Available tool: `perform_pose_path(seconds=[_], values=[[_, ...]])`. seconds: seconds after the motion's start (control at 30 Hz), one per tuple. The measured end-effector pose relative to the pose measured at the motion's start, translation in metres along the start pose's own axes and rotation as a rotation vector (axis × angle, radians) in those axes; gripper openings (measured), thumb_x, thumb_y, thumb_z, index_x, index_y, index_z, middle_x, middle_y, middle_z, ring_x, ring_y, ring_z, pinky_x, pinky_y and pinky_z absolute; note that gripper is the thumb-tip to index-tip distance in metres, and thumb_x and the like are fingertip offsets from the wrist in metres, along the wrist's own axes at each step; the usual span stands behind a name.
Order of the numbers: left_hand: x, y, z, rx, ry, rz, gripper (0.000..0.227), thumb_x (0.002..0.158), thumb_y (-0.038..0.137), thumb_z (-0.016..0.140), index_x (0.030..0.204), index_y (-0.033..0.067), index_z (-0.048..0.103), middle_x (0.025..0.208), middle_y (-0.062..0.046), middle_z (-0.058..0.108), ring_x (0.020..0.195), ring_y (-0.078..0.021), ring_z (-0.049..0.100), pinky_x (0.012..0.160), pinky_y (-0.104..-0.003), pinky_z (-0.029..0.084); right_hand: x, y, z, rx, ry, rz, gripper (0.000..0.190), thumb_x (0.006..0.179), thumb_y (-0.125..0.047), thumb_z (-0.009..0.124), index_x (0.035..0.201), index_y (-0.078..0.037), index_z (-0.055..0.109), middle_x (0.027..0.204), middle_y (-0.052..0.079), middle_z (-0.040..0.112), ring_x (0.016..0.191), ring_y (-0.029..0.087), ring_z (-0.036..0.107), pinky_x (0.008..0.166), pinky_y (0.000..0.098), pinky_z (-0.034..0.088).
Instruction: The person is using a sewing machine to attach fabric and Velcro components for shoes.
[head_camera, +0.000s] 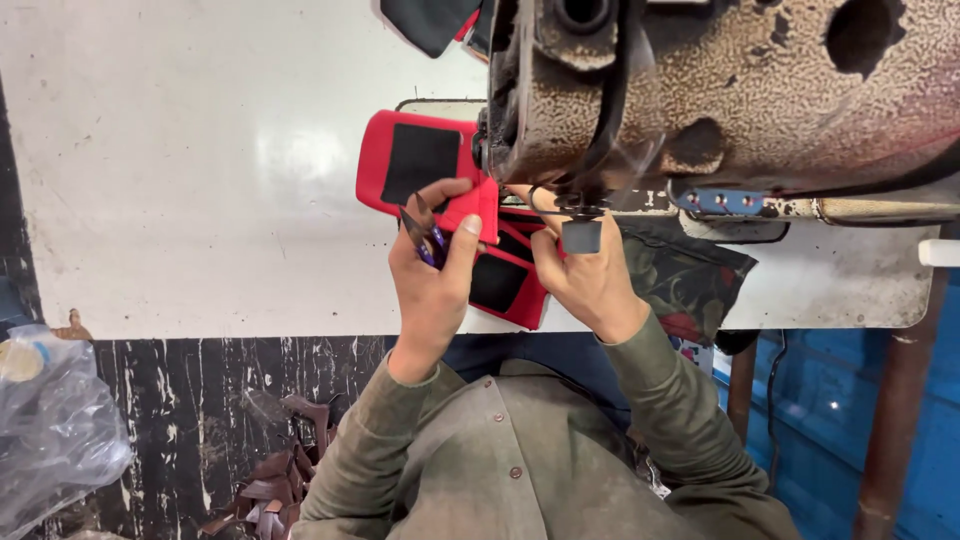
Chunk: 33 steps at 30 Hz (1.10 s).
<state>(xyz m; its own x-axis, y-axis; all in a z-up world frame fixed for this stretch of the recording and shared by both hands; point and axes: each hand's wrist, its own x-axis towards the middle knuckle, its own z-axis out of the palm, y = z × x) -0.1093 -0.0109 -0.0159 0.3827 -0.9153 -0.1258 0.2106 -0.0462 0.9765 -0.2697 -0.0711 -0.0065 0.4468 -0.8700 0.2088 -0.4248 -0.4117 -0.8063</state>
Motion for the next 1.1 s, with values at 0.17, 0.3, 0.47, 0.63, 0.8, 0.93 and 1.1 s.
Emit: perform_pose_path(seconds=[0.17,0.3,0.47,0.63,0.8,0.93,1.1], values=[[0.007,0.002,-0.004,-0.105,-0.037,-0.108,0.029,0.105,0.007,0.062,0.134,0.0008,0.060,0.099,-0.004,0.066,0.068,-0.0005,0.049,0.056,-0.018,0.039,0.002,0.002,0.002,0.018,0.061,-0.148,0.040,0.089,0.012,0.059,0.128,0.002,0.060,0.113,0.017,0.072,0.085,0.029,0.067,0.077,0.0369,0.053],[0.010,0.006,-0.007,-0.170,-0.054,-0.101,0.029,0.105,0.007,0.061,0.134,0.0025,0.059,0.101,-0.001,0.065,0.066,0.0019,0.047,0.053,-0.017,0.034,0.001,0.001,0.009,0.076,0.031,-0.052,0.036,0.094,0.012,0.058,0.128,0.002,0.064,0.103,0.017,0.070,0.088,0.030,0.072,0.078,0.0372,0.056],[0.012,0.000,-0.015,-0.263,-0.065,-0.163,0.029,0.106,0.007,0.062,0.134,0.0035,0.059,0.091,-0.002,0.062,0.063,0.0016,0.046,0.051,-0.016,0.033,-0.019,0.031,0.031,-0.032,0.188,-0.016,0.030,0.097,0.000,0.073,0.124,0.001,0.060,0.102,0.018,0.070,0.088,0.031,0.071,0.082,0.0380,0.055],[0.018,0.005,-0.012,-0.216,-0.048,-0.105,0.028,0.104,0.006,0.062,0.132,0.0030,0.058,0.109,-0.001,0.064,0.076,-0.0009,0.055,0.055,-0.018,0.040,-0.002,-0.009,0.019,-0.032,0.068,-0.056,0.040,0.098,0.005,0.063,0.136,-0.003,0.062,0.121,0.019,0.071,0.109,0.032,0.073,0.094,0.0391,0.056],[0.023,0.000,-0.010,-0.114,-0.038,-0.004,0.026,0.105,0.008,0.062,0.131,0.0015,0.059,0.121,-0.001,0.063,0.090,-0.0044,0.061,0.076,-0.021,0.052,0.002,-0.014,0.021,-0.039,0.028,-0.071,0.044,0.098,0.006,0.060,0.141,-0.005,0.060,0.126,0.018,0.070,0.114,0.031,0.071,0.098,0.0402,0.055],[0.028,-0.003,-0.008,-0.122,-0.038,0.020,0.026,0.106,0.008,0.063,0.131,0.0004,0.060,0.120,-0.002,0.064,0.091,-0.0057,0.061,0.082,-0.022,0.053,0.003,-0.015,0.018,-0.065,0.025,-0.071,0.051,0.095,0.012,0.057,0.142,-0.009,0.060,0.119,0.017,0.070,0.102,0.029,0.070,0.090,0.0387,0.055],[0.033,0.000,-0.001,-0.090,-0.027,0.042,0.022,0.107,0.006,0.062,0.128,0.0001,0.061,0.117,-0.002,0.065,0.089,-0.0049,0.059,0.079,-0.022,0.051,-0.002,-0.013,0.014,-0.061,-0.032,0.094,0.059,0.090,0.014,0.057,0.143,-0.011,0.063,0.084,0.013,0.062,0.074,0.024,0.063,0.072,0.0362,0.052]])
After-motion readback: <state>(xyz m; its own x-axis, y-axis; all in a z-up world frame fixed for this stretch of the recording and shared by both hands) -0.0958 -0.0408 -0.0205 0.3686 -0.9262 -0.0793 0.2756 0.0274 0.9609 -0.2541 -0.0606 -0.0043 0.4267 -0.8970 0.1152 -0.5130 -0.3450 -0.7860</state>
